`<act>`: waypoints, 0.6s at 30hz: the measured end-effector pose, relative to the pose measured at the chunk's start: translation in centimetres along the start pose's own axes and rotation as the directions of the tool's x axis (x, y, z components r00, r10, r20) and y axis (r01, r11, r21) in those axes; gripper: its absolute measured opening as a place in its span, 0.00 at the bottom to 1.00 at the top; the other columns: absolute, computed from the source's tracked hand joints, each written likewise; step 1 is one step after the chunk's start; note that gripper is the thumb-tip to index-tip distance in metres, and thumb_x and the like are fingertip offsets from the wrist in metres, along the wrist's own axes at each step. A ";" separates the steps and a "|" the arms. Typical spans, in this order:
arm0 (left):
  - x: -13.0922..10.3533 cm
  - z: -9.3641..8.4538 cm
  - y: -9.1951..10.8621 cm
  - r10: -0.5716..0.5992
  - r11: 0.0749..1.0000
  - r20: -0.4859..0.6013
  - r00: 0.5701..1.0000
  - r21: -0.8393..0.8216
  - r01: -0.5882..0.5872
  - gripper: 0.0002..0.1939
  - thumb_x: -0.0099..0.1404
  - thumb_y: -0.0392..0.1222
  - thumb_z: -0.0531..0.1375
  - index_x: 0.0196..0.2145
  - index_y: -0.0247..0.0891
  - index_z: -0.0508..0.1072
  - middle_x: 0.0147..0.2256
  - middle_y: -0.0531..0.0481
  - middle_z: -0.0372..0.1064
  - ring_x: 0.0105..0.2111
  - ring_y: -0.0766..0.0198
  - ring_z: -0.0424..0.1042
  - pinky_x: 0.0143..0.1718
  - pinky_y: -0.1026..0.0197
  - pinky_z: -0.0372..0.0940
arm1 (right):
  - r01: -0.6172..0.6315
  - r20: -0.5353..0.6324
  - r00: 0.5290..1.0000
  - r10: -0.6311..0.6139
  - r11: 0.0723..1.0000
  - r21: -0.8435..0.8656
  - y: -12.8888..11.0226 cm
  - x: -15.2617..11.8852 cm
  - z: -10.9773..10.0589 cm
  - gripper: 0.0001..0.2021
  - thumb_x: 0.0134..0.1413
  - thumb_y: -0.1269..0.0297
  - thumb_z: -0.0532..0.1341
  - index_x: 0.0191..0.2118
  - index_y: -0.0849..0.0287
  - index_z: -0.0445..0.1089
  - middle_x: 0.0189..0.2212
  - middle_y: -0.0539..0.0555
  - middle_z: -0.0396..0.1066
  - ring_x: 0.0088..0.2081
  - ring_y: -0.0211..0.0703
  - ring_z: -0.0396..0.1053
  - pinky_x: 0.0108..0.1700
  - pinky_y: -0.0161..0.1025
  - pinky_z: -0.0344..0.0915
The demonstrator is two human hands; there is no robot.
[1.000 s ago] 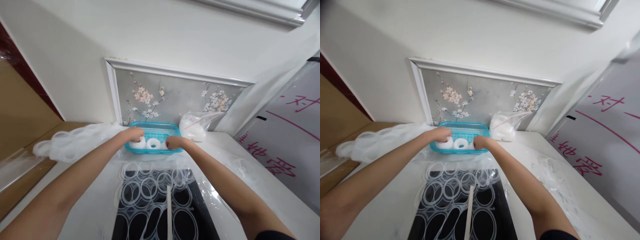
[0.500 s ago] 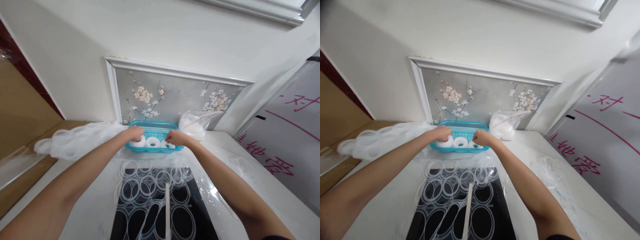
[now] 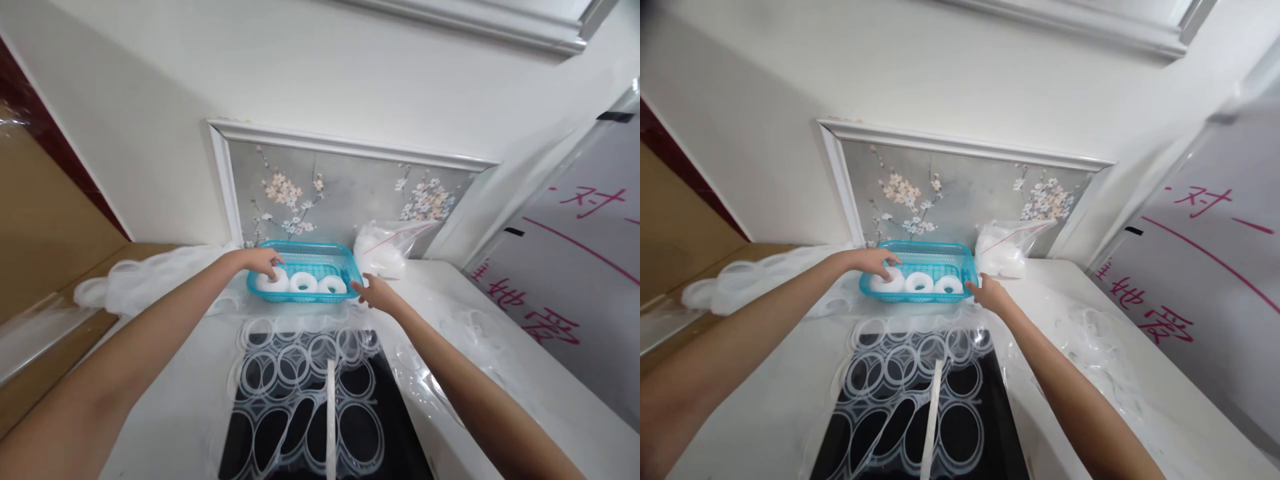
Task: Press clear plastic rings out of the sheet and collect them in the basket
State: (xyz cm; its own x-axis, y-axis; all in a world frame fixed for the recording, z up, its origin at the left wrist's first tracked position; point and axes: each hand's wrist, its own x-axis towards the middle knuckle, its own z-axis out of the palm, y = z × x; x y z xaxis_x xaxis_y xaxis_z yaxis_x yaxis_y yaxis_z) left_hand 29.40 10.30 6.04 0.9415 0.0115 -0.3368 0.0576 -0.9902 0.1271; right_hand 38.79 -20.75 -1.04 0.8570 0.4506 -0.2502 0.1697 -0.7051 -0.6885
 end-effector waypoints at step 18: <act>-7.2 7.9 1.7 0.045 0.941 -0.732 0.680 -0.197 -0.274 0.50 0.56 0.50 0.67 0.68 0.40 0.46 0.66 0.33 0.42 0.62 0.41 0.52 0.56 0.42 0.61 | -0.038 -0.085 0.989 0.117 0.776 0.629 -1.7 1.9 3.8 0.17 0.60 0.75 0.49 0.55 0.68 0.60 0.17 0.50 0.67 0.18 0.36 0.66 0.24 0.30 0.66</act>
State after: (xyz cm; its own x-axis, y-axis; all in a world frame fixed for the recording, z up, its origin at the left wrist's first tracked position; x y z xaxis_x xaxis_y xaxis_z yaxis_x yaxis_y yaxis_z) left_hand 20.03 7.45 1.29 0.8860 0.0654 0.4591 -0.1380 -0.9079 0.3957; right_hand 38.27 -16.62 -2.87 0.9093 0.3166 -0.2702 -0.2068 -0.2196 -0.9534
